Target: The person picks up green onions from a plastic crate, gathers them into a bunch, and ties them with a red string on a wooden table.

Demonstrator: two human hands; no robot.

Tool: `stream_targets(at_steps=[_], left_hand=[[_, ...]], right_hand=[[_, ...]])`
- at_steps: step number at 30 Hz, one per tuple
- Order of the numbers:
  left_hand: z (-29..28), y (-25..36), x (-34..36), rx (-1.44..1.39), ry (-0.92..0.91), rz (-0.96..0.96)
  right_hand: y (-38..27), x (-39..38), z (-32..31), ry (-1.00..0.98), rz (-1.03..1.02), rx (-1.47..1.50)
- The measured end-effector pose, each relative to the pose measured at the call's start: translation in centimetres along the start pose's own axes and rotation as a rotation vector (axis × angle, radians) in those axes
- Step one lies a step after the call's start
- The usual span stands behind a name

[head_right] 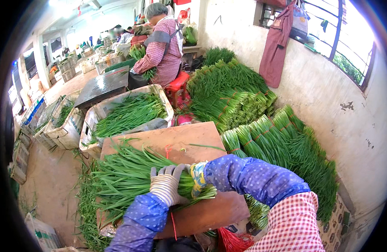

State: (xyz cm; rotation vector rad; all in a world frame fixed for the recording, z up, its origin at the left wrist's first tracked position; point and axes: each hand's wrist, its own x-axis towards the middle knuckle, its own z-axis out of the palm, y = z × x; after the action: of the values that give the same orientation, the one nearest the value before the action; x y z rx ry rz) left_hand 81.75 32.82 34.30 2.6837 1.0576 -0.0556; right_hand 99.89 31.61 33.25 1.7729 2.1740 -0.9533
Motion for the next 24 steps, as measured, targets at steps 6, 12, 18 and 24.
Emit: stream_targets(at_steps=[6, 12, 18, 24], left_hand=[[-1.9, -3.0, 3.7, 0.22, -0.148, 0.208], [-2.0, -3.3, 6.5, 0.026, -0.429, 0.243], [-1.2, -2.3, 4.8, -0.006, -0.461, 0.07], [-0.8, -2.1, 3.1, -0.032, -0.371, -0.003]], right_hand=[[0.3, 1.4, -0.1, -0.135, 0.062, 0.026], [0.1, 0.7, 0.2, 0.018, 0.042, -0.04], [-0.4, -0.9, 1.5, 0.154, -0.01, -0.075], [-0.2, -0.2, 1.1, 0.061, -0.097, -0.094]])
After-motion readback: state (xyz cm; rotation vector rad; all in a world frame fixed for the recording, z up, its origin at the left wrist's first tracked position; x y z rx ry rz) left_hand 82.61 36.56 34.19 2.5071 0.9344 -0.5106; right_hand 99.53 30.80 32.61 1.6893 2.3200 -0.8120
